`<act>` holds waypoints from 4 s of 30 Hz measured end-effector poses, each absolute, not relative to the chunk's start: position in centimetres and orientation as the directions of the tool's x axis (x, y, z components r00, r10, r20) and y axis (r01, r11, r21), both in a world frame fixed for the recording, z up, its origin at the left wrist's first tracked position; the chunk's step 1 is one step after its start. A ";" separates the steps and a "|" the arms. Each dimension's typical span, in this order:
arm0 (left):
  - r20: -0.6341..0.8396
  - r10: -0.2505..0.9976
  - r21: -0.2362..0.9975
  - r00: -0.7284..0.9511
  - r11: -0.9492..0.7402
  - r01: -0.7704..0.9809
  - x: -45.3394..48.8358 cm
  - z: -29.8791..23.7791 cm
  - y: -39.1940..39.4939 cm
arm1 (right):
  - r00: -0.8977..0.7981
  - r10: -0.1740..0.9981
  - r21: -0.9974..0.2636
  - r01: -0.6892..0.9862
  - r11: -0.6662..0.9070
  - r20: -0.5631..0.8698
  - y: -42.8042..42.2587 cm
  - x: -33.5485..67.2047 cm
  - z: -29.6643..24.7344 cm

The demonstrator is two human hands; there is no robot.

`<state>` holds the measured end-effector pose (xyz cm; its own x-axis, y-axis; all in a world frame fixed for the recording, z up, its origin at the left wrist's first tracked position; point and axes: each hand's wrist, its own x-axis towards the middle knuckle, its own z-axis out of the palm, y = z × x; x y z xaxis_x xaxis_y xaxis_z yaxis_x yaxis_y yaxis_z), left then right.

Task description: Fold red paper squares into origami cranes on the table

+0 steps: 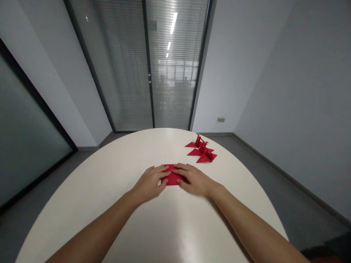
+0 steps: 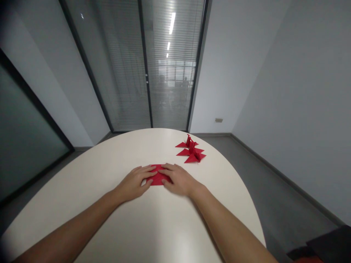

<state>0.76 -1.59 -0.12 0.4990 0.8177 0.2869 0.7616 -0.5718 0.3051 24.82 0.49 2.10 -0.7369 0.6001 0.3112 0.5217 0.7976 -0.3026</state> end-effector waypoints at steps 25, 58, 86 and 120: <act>0.331 0.781 0.312 0.530 -0.620 0.720 0.3 0.2 -0.9 | -0.728 0.673 -0.343 0.604 0.719 0.130 0.8 25.2 1.9; 0.295 0.772 0.298 0.563 -0.634 0.714 0.3 0.0 -0.9 | -0.732 0.662 -0.370 0.577 0.728 0.163 0.8 24.5 1.9; 0.351 0.753 0.323 0.557 -0.656 0.683 -0.6 0.6 -1.4 | -0.745 0.604 -0.362 0.500 0.786 0.282 0.5 24.1 4.1; 0.347 0.794 0.416 0.498 -0.607 0.677 0.3 0.8 -1.3 | -0.627 0.706 -0.381 0.596 0.707 0.330 1.5 23.7 1.9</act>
